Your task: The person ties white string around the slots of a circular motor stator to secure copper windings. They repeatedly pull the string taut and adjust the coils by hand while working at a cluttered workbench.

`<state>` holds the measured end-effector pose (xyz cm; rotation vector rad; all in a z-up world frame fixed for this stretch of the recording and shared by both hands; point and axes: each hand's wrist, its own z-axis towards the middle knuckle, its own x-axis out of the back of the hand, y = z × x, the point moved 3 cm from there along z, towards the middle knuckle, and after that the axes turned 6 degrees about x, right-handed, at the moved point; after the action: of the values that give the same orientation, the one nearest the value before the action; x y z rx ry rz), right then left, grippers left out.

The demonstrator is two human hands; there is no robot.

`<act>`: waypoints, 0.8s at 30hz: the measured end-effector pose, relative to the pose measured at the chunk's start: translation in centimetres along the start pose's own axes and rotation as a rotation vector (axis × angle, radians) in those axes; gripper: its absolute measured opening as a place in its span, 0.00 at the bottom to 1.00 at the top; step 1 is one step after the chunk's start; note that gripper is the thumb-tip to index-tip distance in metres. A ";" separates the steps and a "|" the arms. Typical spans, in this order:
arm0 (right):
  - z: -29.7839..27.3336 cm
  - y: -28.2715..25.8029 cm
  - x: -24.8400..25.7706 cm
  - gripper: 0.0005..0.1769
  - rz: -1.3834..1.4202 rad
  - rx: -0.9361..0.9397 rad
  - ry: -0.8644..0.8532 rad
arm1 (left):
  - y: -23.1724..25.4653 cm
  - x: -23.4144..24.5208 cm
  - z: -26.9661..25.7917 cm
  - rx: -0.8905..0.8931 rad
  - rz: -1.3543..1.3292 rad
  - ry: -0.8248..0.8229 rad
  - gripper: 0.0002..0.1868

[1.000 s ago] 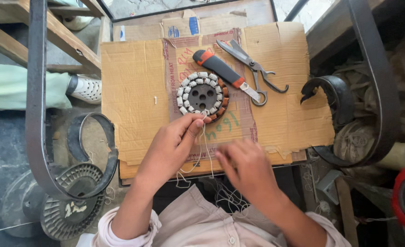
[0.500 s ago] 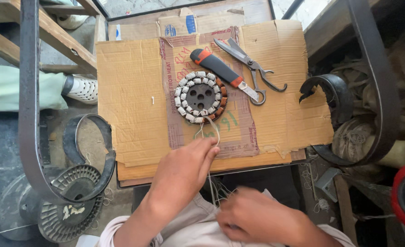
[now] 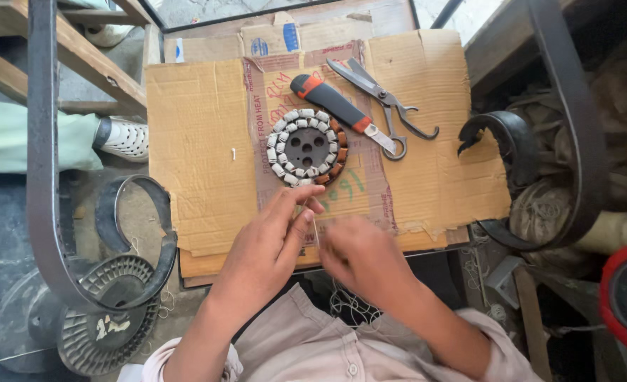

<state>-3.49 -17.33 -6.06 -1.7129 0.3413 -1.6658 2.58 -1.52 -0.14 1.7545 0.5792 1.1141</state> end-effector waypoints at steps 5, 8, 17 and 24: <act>-4.1 -1.8 0.8 0.14 0.050 0.111 -0.517 | -0.6 0.1 1.0 -0.025 -0.066 0.001 0.18; -1.7 0.3 1.6 0.18 -0.014 -0.270 -0.126 | -0.5 -0.2 1.6 0.028 -0.086 -0.058 0.24; 1.0 -0.5 -1.1 0.08 -0.085 0.186 0.072 | -0.7 -0.6 4.4 0.017 -0.274 -0.133 0.42; -2.4 -1.4 1.3 0.15 0.078 0.231 -0.226 | -2.2 -1.1 6.3 0.002 -0.285 -0.151 0.42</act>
<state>-5.99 -17.92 -4.36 -1.6701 0.1031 -1.3806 7.76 -4.30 -3.51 1.6781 0.7111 0.7770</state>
